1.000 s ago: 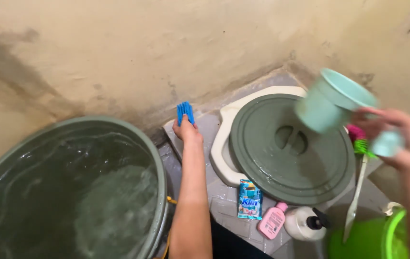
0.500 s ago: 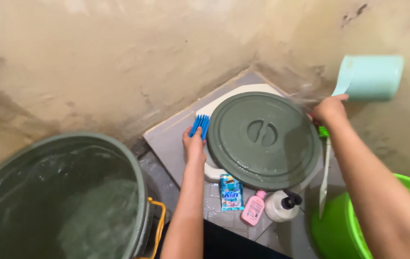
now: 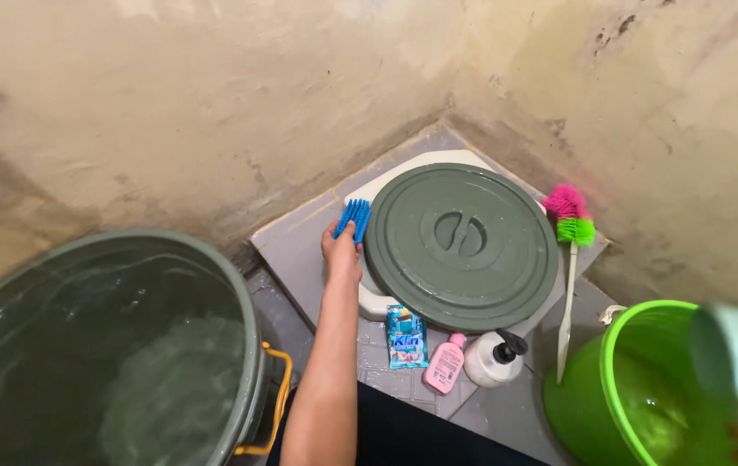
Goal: Scrubbing and rinsing the bathroom floor and squat toilet area with brushes and soapy water.
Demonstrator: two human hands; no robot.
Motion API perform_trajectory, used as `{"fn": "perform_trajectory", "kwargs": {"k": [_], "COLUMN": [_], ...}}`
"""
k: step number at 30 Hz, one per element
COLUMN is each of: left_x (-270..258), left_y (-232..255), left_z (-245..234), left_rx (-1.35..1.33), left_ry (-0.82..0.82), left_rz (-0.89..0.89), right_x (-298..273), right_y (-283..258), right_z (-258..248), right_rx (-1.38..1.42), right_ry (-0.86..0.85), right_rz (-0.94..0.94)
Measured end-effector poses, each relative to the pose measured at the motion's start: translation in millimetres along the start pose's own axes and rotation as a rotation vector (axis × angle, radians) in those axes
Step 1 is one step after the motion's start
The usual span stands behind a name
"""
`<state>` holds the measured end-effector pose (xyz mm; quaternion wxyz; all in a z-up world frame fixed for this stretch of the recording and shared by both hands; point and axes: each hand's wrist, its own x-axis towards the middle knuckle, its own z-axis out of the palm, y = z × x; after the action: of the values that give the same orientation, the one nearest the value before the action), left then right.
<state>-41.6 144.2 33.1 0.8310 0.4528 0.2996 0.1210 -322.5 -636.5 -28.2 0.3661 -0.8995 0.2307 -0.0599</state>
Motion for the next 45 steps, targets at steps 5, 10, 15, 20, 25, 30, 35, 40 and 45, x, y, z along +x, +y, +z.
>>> {"fn": "perform_trajectory", "kwargs": {"k": [5, 10, 15, 20, 25, 30, 35, 40, 45], "left_x": [-0.5, -8.7, -7.7, 2.0, 93.2, 84.4, 93.2, 115.7, 114.8], "left_y": [0.0, 7.0, 10.4, -3.5, -76.0, -61.2, -60.8, -62.3, -55.0], "left_z": [-6.8, -23.4, -17.5, -16.1, -32.5, -42.9, -41.5, -54.7, -71.3], "left_rx": [0.018, 0.006, -0.003, 0.003, 0.008, -0.116, -0.323, -0.303, -0.391], "left_ry": [0.044, 0.034, 0.045, 0.048, 0.189, 0.348, 0.288, 0.306, 0.514], "left_rz": [0.014, 0.032, 0.022, 0.001, 0.163, 0.097, -0.037, -0.068, -0.140], "right_x": [-13.6, 71.8, 131.4, 77.1, 36.3, 44.8, -2.7, -35.1, -67.7], "right_y": [-19.8, 79.0, 71.0, -82.2, -399.7, -510.0, -585.4, -605.9, -609.0], "right_z": [-4.7, 15.3, -5.0, 12.3, 72.4, 167.4, 215.8, 238.7, 239.8], "right_rx": [0.646, 1.180, 1.249, 0.980, 0.306, -0.020, -0.053, 0.128, 0.288], "right_ry": [-0.651, -1.193, -1.711, -0.779, -0.305, -0.377, -0.557, -0.772, -0.980], "right_rz": [0.267, 0.422, 0.232, 0.042, 0.033, -0.203, -0.280, -0.292, -0.149]}}
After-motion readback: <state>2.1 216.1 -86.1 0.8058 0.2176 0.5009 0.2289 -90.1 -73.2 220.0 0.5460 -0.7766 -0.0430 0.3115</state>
